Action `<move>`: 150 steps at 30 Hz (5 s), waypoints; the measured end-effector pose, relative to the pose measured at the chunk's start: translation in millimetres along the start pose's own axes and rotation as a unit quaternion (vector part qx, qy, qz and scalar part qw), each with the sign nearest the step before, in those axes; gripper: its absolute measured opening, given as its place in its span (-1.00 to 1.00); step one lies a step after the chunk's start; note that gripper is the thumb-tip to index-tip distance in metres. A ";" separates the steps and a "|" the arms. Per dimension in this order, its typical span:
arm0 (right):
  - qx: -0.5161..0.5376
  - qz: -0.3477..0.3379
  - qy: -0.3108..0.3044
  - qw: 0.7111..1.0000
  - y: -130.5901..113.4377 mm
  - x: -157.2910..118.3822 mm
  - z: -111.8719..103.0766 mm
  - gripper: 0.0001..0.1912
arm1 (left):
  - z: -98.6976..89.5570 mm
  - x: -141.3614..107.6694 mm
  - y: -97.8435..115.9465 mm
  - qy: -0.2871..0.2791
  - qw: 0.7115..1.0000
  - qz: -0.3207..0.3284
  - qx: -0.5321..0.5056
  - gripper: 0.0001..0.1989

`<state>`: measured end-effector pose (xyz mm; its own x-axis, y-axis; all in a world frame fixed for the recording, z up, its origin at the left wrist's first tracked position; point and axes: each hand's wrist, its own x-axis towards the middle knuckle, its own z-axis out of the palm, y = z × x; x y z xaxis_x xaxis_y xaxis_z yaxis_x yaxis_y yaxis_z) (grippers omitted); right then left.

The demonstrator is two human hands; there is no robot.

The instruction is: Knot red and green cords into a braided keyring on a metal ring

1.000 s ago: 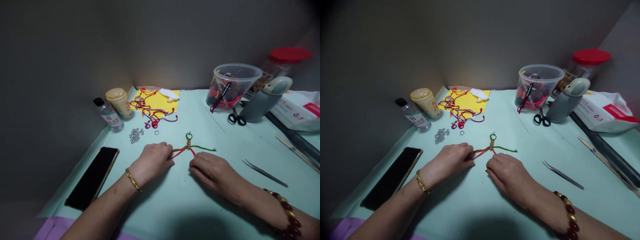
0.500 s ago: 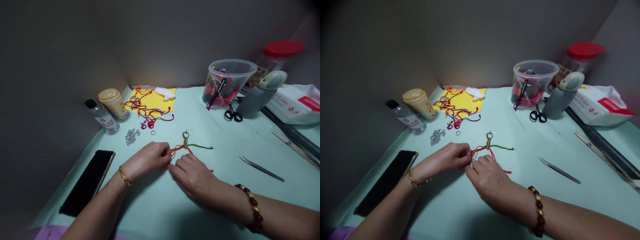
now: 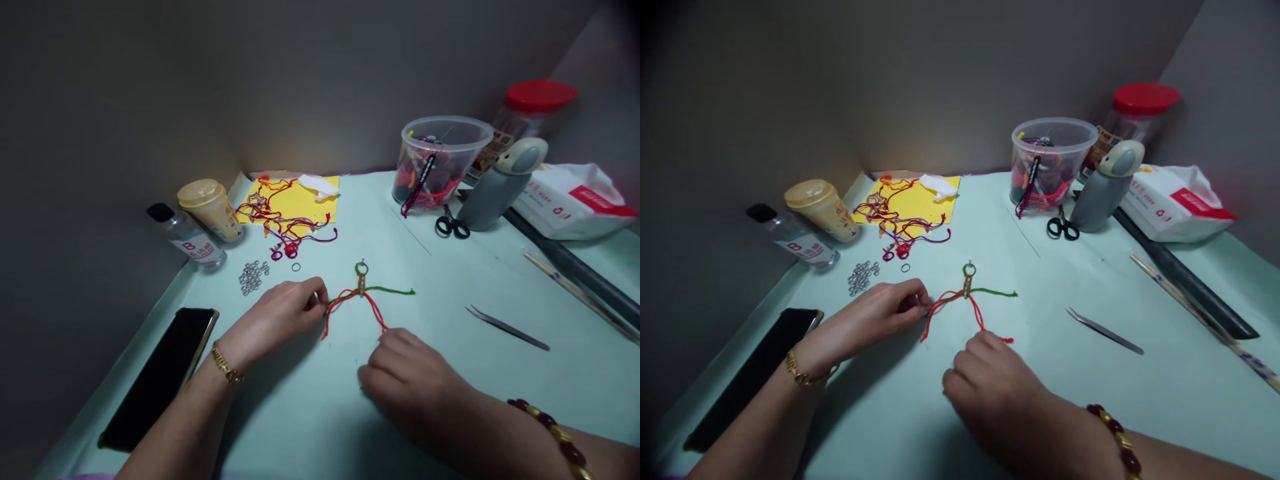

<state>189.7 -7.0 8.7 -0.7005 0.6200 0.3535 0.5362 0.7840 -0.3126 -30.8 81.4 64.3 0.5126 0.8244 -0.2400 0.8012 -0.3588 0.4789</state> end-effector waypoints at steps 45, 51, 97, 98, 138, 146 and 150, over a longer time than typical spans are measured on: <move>0.149 0.160 -0.004 0.976 24.5 -6.2 -4.3 -0.79 | 20.9 0.4 14.6 -0.121 0.987 0.092 -0.049 -0.79; 0.164 0.338 0.016 0.927 44.0 17.2 -17.1 -0.83 | 22.1 14.1 6.5 0.031 0.994 0.054 -0.084 -0.80; 0.221 0.367 -0.042 0.903 81.5 51.5 -13.1 -0.83 | 46.9 45.2 9.0 0.091 0.993 0.066 -0.040 -0.74; 0.220 0.367 -0.045 0.903 81.2 51.8 -13.5 -0.83 | 46.9 45.4 9.0 0.090 0.993 0.067 -0.040 -0.73; 0.197 0.379 -0.019 0.904 78.4 49.4 -6.7 -0.88 | 46.7 44.7 11.0 0.086 0.989 0.028 -0.119 -0.82; 0.191 0.386 -0.006 0.903 74.6 52.8 -9.4 -0.89 | 51.9 48.1 11.9 0.151 0.983 0.058 -0.090 -0.89; 0.209 0.380 -0.013 0.901 76.3 52.1 -11.0 -0.89 | 51.7 49.1 12.9 0.145 0.984 0.059 -0.084 -0.87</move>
<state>199.3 85.4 12.9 -0.2196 0.9679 -0.1220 0.6453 0.0503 -0.7623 20.7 94.6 15.1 0.4695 0.8806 0.0639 0.6668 -0.4011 0.6281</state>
